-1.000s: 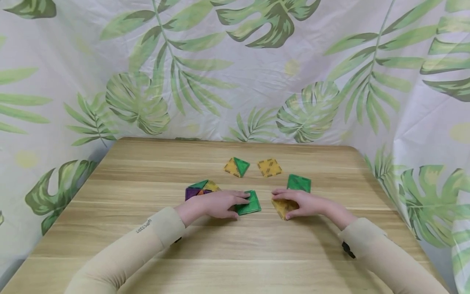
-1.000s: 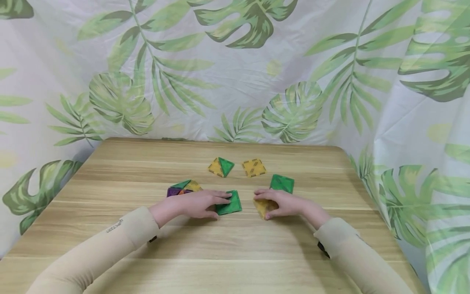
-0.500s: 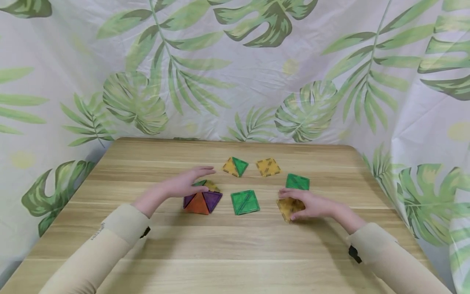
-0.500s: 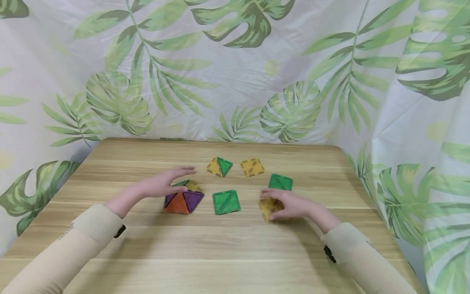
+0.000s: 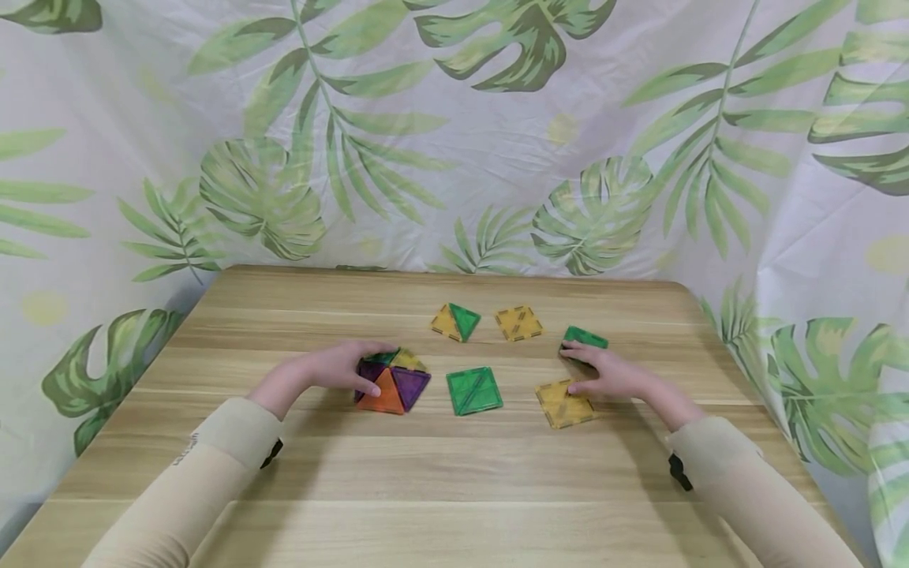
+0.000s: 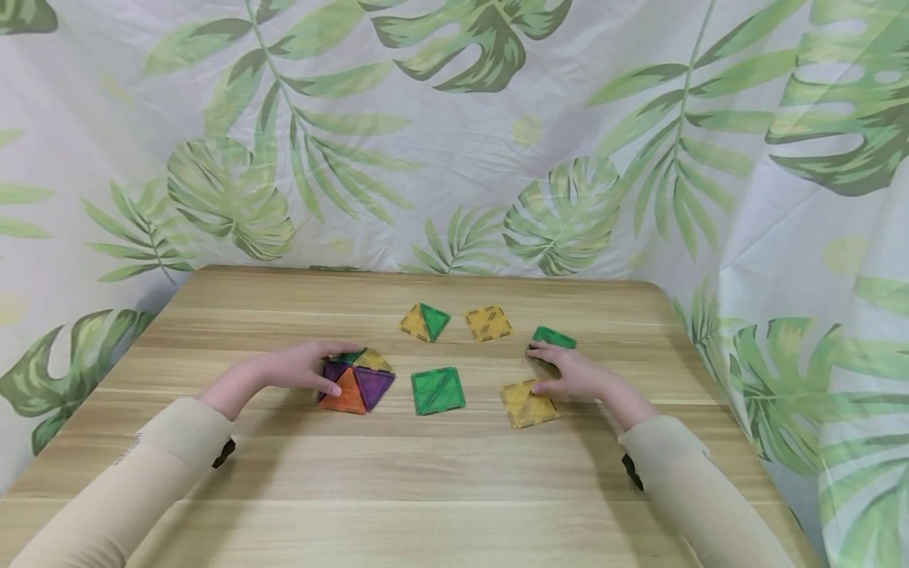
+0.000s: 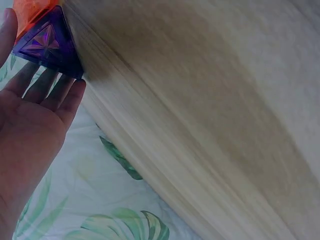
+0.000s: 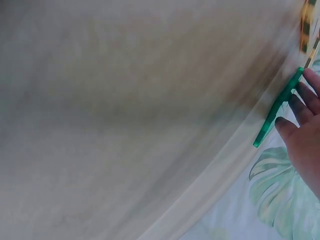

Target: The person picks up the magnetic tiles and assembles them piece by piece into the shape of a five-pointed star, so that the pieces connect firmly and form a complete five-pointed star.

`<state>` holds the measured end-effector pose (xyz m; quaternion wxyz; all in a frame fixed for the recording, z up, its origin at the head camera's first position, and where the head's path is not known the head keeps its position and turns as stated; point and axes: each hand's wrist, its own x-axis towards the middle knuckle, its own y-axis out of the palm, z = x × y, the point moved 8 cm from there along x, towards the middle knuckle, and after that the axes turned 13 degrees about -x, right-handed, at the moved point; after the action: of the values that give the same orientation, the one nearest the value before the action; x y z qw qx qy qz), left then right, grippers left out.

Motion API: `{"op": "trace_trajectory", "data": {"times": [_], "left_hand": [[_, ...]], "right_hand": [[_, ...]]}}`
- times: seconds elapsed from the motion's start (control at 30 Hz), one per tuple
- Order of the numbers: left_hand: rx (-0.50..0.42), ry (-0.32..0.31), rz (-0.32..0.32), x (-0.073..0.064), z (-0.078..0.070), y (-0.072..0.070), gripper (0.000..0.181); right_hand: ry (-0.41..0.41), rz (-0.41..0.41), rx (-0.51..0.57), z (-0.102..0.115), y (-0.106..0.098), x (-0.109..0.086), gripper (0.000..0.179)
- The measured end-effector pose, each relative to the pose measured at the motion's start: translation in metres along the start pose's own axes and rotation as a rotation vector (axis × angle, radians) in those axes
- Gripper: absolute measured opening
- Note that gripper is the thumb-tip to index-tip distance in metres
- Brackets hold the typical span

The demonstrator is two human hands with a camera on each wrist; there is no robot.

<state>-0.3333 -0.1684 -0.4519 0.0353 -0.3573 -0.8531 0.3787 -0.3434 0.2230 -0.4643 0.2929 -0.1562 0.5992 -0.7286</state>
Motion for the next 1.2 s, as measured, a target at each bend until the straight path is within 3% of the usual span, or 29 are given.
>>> {"op": "trace_trajectory", "data": {"times": [0.1,0.17,0.4,0.53,0.67,0.87,1.2], "left_hand": [[0.016,0.03,-0.014,0.002,-0.003,0.002,0.077],[0.016,0.041,-0.017,0.004,-0.005,0.005,0.076],[0.022,0.077,-0.009,0.011,-0.014,0.014,0.075],[0.034,0.081,-0.01,0.014,-0.021,0.017,0.075],[0.032,0.082,-0.01,0.016,-0.022,0.019,0.075],[0.041,0.083,-0.027,0.019,-0.024,0.022,0.077],[0.05,0.069,-0.042,0.027,-0.035,0.033,0.079]], "right_hand": [[0.011,-0.018,-0.041,0.003,-0.005,0.003,0.069],[-0.001,-0.039,-0.055,0.015,-0.007,0.006,0.066],[-0.157,-0.069,-0.12,0.1,0.0,0.03,0.071],[-0.185,-0.045,-0.19,0.123,0.011,0.05,0.08],[-0.228,-0.018,-0.198,0.129,0.018,0.064,0.082],[-0.285,-0.01,-0.161,0.13,0.02,0.068,0.077],[-0.15,0.011,-0.009,0.098,0.012,0.062,0.089]]}}
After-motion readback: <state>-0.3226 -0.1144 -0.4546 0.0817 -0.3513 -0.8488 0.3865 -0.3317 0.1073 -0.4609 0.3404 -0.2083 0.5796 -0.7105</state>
